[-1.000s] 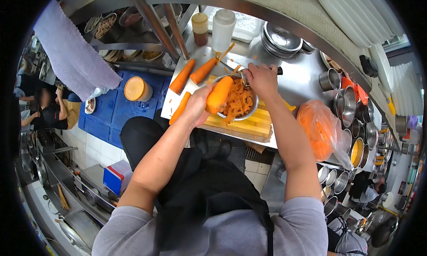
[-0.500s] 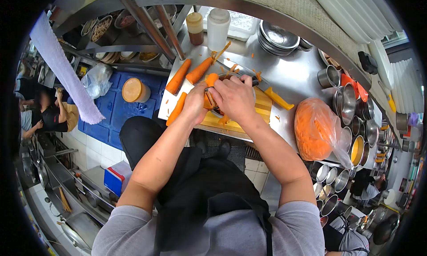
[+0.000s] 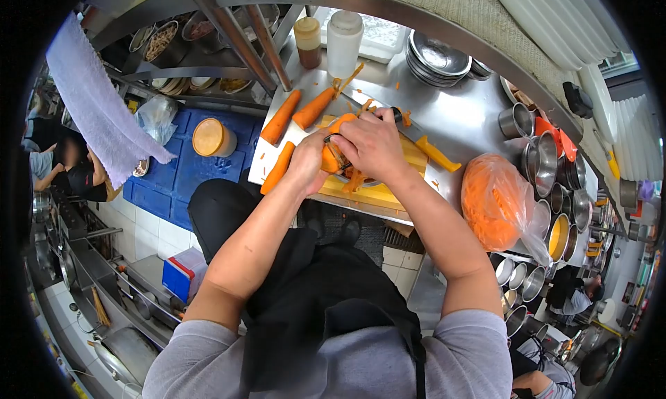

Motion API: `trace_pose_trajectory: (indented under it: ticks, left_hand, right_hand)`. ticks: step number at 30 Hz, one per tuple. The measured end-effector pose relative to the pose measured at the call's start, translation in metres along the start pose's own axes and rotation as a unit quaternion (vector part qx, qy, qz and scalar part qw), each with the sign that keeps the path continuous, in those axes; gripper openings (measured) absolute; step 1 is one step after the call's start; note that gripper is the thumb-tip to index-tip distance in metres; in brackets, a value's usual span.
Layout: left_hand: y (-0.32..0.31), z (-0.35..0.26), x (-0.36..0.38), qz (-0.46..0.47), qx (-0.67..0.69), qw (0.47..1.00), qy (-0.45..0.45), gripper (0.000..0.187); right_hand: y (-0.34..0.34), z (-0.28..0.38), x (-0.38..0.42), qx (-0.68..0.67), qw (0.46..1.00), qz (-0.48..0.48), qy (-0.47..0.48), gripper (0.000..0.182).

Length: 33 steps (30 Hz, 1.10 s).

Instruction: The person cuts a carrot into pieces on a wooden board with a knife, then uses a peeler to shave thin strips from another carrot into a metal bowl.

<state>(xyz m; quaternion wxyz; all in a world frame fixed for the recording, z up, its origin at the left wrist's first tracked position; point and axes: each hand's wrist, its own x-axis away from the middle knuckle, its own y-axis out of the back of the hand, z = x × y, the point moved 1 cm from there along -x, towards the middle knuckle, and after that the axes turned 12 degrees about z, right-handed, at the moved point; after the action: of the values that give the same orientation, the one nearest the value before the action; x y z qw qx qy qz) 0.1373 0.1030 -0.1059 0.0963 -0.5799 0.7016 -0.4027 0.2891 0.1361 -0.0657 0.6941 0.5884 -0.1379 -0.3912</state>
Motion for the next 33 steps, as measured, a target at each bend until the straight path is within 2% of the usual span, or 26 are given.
trace_pose_trajectory:
  ticks: [2, 4, 6, 7, 8, 9, 10, 12, 14, 16, 18, 23, 29, 33]
  left_hand:
    - [-0.004, -0.005, 0.004, 0.027, 0.002, 1.000, -0.004, 0.034]
    - [-0.001, -0.007, 0.006, 0.054, 0.003, 0.998, -0.007, 0.036]
    - [0.007, -0.006, 0.008, 0.092, -0.006, 0.994, 0.051, 0.039]
    - [0.007, -0.004, 0.009, 0.094, -0.007, 0.994, 0.054, 0.039]
    - [0.005, -0.002, 0.010, 0.137, -0.006, 0.988, 0.067, 0.041]
    - [0.004, -0.002, 0.011, 0.180, -0.007, 0.980, 0.081, 0.042]
    - [0.002, -0.004, 0.009, 0.183, -0.011, 0.980, 0.080, 0.042]
    - [0.002, -0.003, 0.009, 0.077, 0.005, 0.995, 0.064, 0.041]
    - [0.004, -0.002, 0.007, 0.052, -0.002, 0.997, 0.051, 0.041]
    - [0.006, -0.006, 0.004, 0.009, -0.031, 0.999, 0.027, 0.042]
    - [0.007, -0.002, 0.003, 0.002, -0.026, 1.000, 0.017, 0.039]
    - [0.008, 0.000, 0.003, -0.016, -0.021, 1.000, -0.016, 0.035]
    - [0.004, -0.004, 0.006, -0.005, -0.012, 1.000, -0.012, 0.036]
    - [0.005, -0.004, 0.009, -0.001, -0.014, 1.000, 0.011, 0.037]
  right_hand:
    - [0.005, 0.001, -0.003, -0.013, 0.999, -0.001, 0.033, 0.020]
    - [0.004, -0.016, -0.004, 0.007, 1.000, 0.003, 0.009, 0.020]
    - [0.003, -0.050, -0.005, 0.030, 0.999, 0.005, -0.015, 0.020]
    - [-0.001, -0.077, -0.004, 0.068, 0.995, 0.024, -0.069, 0.021]
    - [-0.006, -0.094, 0.003, 0.105, 0.986, 0.043, -0.123, 0.022]
    - [-0.012, -0.101, 0.013, 0.105, 0.985, 0.040, -0.127, 0.022]
    - [-0.015, -0.106, 0.019, 0.107, 0.980, 0.043, -0.163, 0.022]
    - [-0.019, -0.105, 0.022, 0.108, 0.973, 0.052, -0.195, 0.022]
    - [-0.024, -0.086, 0.025, 0.071, 0.976, 0.015, -0.205, 0.024]
    - [-0.024, -0.054, 0.022, 0.056, 0.978, -0.005, -0.201, 0.023]
    - [-0.021, -0.025, 0.019, 0.037, 0.987, -0.066, -0.139, 0.023]
    - [-0.003, 0.024, 0.016, -0.008, 0.993, -0.056, -0.101, 0.022]
    - [-0.004, 0.029, 0.012, 0.013, 0.996, -0.053, -0.076, 0.020]
    - [-0.003, 0.018, 0.008, 0.018, 1.000, -0.018, -0.015, 0.020]
